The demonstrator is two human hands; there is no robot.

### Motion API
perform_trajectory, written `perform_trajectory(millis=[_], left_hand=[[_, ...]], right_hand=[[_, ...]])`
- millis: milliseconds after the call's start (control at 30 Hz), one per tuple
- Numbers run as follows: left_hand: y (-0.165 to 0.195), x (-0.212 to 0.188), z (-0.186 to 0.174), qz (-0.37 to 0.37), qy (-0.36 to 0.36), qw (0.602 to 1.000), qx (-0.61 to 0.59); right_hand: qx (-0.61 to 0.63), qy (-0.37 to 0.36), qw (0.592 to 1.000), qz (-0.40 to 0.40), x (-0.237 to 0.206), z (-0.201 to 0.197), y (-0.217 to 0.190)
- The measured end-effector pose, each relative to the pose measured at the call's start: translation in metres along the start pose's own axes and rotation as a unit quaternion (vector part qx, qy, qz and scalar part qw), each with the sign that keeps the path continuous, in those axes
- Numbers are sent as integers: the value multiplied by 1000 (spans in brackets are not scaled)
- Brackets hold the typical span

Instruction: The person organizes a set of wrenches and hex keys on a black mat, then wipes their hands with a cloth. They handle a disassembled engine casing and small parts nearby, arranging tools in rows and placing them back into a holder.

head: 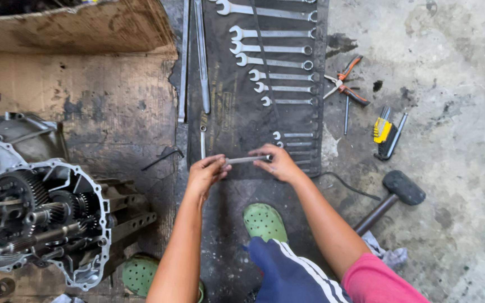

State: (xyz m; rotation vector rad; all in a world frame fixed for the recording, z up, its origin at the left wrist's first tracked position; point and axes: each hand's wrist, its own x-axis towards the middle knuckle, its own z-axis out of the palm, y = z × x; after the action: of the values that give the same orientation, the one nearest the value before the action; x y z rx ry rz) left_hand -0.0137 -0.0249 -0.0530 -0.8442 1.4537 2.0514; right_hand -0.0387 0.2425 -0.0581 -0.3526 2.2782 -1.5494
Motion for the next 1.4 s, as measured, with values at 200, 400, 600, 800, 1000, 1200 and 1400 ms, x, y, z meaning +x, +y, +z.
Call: perform_trajectory(millis=[200, 400, 600, 800, 1000, 1200, 1400], left_hand=[[-30, 25, -10, 15, 74, 997, -24], [-70, 22, -20, 38, 170, 980, 96], [-66, 11, -16, 228, 268, 836, 420], [-15, 28, -10, 146, 291, 744, 583], [-5, 51, -9, 153, 283, 663, 676], [9, 51, -4, 132, 163, 779, 591], [29, 41, 53, 234, -91, 892, 377]], right_hand=[[-125, 199, 970, 59, -36, -15, 41], [-127, 191, 967, 108, -70, -11, 64], [-136, 195, 966, 107, -69, -4, 48], [-123, 201, 965, 118, -66, -6, 33], [-126, 238, 954, 130, -65, -14, 35], [-65, 234, 960, 141, -47, -13, 47], [253, 190, 921, 228, -8, -23, 44]])
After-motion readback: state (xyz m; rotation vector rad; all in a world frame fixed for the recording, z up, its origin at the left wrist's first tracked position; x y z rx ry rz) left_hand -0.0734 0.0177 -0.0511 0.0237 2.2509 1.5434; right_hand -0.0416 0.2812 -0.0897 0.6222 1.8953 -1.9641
